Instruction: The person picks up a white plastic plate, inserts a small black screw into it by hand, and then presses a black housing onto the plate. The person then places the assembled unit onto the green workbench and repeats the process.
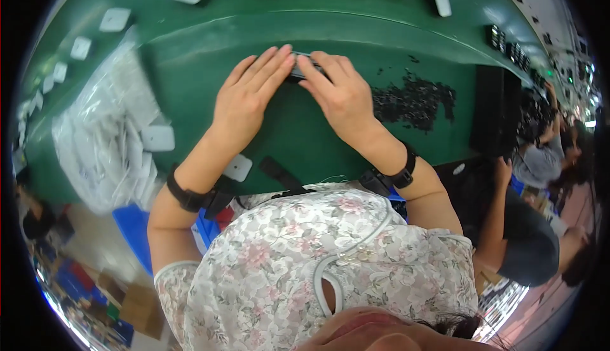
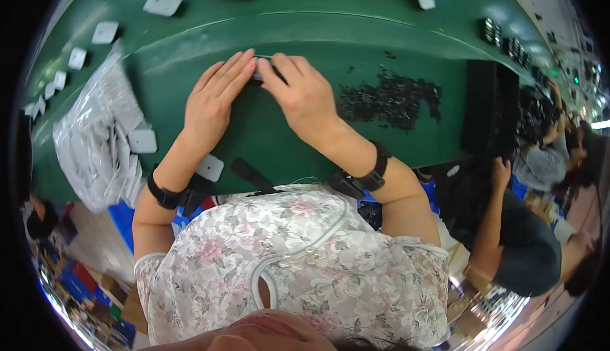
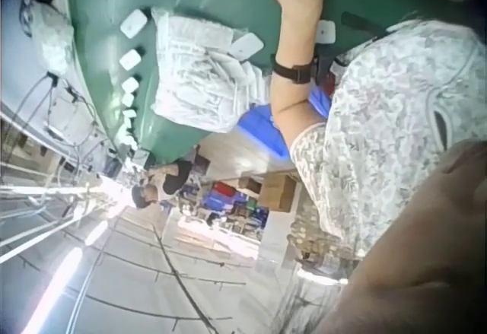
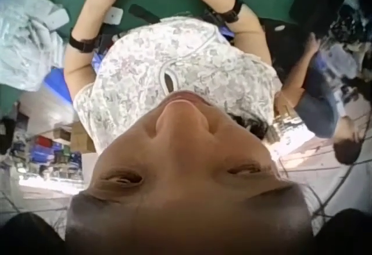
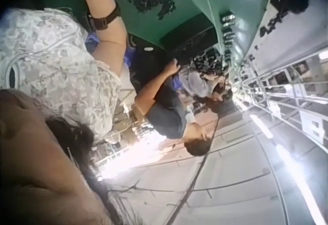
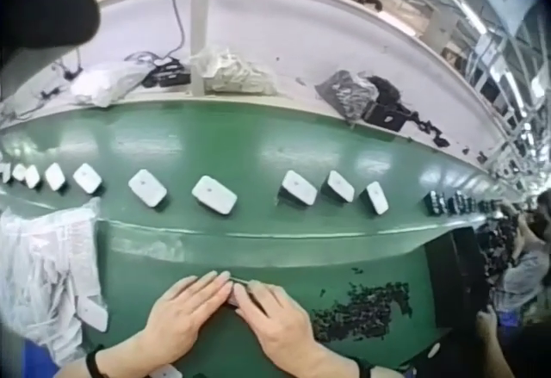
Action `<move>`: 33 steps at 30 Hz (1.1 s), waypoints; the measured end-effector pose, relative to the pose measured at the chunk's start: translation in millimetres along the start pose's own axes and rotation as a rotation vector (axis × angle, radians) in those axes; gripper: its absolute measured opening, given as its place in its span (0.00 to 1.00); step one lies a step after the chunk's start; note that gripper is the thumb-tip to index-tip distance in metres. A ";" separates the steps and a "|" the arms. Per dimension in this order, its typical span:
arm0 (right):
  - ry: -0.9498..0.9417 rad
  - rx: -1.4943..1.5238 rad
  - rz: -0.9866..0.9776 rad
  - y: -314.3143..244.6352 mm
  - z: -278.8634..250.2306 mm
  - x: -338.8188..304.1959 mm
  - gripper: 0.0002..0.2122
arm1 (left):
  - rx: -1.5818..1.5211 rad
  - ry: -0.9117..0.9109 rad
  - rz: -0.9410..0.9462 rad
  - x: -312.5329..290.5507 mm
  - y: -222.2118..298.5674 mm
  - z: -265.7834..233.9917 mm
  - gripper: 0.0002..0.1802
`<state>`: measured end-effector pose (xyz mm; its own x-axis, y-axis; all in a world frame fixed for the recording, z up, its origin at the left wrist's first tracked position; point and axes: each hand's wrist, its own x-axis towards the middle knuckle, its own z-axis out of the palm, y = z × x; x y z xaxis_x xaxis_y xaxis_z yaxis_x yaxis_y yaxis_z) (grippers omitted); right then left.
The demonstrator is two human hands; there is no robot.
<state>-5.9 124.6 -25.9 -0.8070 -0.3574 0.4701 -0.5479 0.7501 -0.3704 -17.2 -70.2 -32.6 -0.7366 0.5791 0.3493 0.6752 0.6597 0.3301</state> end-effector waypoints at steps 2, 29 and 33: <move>-0.020 0.037 0.031 9.0 -8.4 6.6 0.19 | 0.060 0.012 0.017 7.5 3.3 6.1 0.29; 0.032 0.839 0.281 11.6 -18.0 -3.1 0.18 | -0.589 0.088 -0.208 34.0 13.6 -21.0 0.18; 0.110 0.850 0.250 7.4 -14.5 -5.2 0.16 | -0.621 0.160 -0.162 32.8 16.7 -19.2 0.18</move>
<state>-2.5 140.1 -19.5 -0.9231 -0.1508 0.3537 -0.3720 0.1177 -0.9207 -29.3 -49.4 1.2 -0.8480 0.3857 0.3634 0.4892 0.3058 0.8168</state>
